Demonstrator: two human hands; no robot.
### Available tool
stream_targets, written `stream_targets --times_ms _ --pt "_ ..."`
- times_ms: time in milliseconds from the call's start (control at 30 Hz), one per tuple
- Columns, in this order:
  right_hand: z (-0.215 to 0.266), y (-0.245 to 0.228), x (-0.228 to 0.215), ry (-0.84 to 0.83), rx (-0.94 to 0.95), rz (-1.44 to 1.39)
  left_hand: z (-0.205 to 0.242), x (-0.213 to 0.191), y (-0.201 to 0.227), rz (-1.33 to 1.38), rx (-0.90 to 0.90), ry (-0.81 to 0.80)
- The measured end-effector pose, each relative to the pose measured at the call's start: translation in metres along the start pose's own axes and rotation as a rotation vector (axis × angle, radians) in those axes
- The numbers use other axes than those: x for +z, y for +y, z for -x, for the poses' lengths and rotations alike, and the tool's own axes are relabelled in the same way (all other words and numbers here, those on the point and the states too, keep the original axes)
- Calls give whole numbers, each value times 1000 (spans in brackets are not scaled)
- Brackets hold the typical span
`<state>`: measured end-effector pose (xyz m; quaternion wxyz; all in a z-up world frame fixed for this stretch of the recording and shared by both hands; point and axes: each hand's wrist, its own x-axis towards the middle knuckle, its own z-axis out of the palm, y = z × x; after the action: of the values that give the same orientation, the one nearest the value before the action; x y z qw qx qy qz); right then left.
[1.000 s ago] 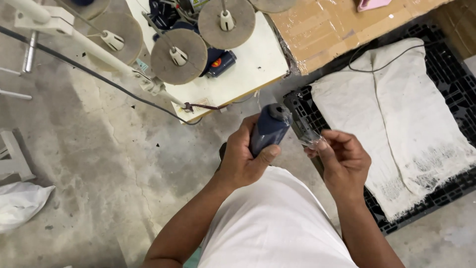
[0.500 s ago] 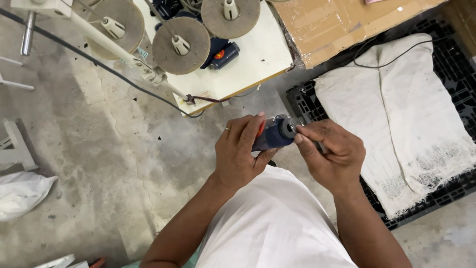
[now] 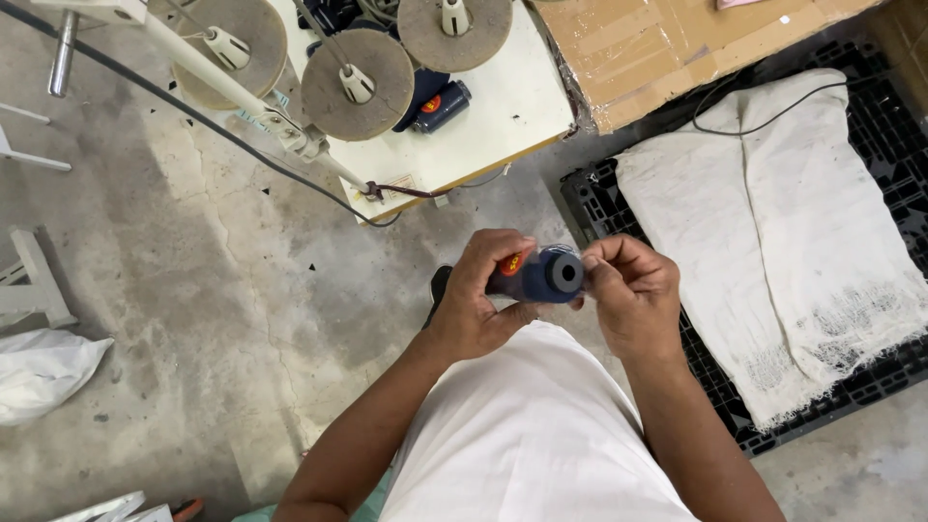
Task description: Removing plastic wrap from a thread spool and threading it through the guides of an industrial sewing machine.
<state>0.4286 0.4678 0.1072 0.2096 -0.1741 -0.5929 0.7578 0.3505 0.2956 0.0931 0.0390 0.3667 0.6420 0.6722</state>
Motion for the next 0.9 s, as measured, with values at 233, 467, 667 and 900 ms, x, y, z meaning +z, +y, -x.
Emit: stream_targets --times_ms 233,467,667,900 --pt "3 0 11 21 323 -310 15 17 -22 759 -228 -73" --pt "1 3 16 26 349 -368 2 34 -29 1042 -225 204" --pt "-10 -2 40 -3 277 -270 -29 31 25 866 -201 456" --pt "-23 16 58 -48 256 -165 -25 12 -3 828 -178 754"
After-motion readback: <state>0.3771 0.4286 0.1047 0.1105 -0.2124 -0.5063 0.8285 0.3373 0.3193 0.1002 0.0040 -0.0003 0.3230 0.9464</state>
